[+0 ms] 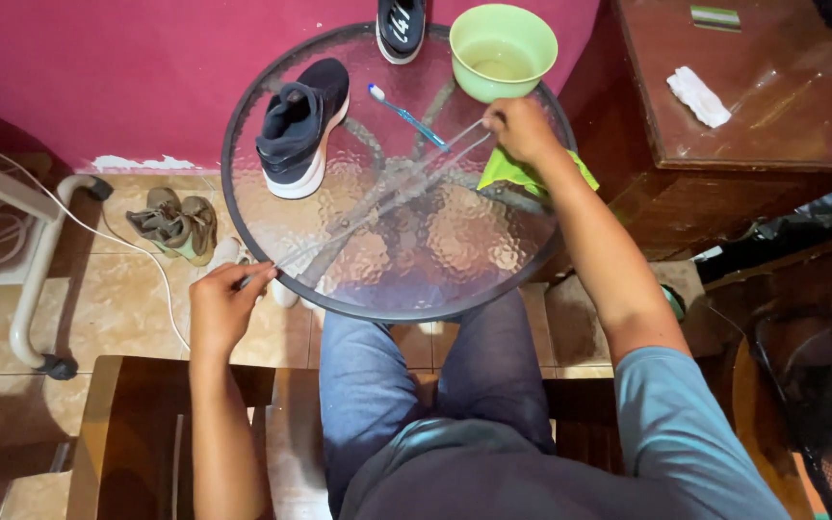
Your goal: The person wipes a blue shoe insole with a green cloth, then places it inside a black sneaker. They proceed to remove the shoelaces from the sneaker and clean them using a toothbrush and water from a bowl.
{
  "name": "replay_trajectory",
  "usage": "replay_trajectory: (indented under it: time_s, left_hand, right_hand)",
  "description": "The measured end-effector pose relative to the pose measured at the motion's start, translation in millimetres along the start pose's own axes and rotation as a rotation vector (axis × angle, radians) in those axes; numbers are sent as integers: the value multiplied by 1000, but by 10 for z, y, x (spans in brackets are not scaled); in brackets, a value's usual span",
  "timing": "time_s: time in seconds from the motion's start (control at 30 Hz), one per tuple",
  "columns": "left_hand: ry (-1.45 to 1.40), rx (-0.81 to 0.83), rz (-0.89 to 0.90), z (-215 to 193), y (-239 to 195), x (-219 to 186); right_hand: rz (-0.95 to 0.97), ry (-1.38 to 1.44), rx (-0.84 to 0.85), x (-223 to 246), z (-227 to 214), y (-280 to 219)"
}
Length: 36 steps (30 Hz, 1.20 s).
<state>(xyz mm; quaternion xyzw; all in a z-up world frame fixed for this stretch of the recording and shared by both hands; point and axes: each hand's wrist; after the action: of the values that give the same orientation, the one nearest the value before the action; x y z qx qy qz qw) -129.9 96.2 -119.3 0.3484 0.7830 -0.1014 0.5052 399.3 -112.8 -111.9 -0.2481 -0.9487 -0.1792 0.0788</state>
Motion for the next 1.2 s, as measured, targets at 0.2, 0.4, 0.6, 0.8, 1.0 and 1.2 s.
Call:
replay_trajectory:
  time_s: [0.2,0.4,0.6,0.8,1.0,1.2]
  left_hand:
    - [-377,4,-248,-87,-110,-195]
    - [135,35,-179,-15,-65,-135]
    - [131,-213,334,465,203,-420]
    - [321,-42,431,1687,632,-792]
    - [368,-56,389,1749,673,-505]
    - [434,-107,467,1811,743,-493]
  right_hand:
    - [39,-57,-9,128,-122,-106]
    - [-69,-129,-51,-173,242,-31]
    - [23,-233,-100,572,-76,61]
    - [-27,-379,-39,931,697,464]
    - [114,-211,19,1053,-378,341]
    - [232,-557,-247,-36,-1104,502]
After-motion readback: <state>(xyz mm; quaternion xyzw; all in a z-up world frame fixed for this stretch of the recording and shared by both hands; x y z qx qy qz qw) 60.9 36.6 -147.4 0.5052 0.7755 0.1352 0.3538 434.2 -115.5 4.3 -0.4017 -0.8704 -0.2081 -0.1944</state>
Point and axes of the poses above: each hand's wrist, its own y-axis towards the middle knuckle, its own z-axis out of the palm, x = y × z, and after that the axes turned 9 degrees about -y, right-handed
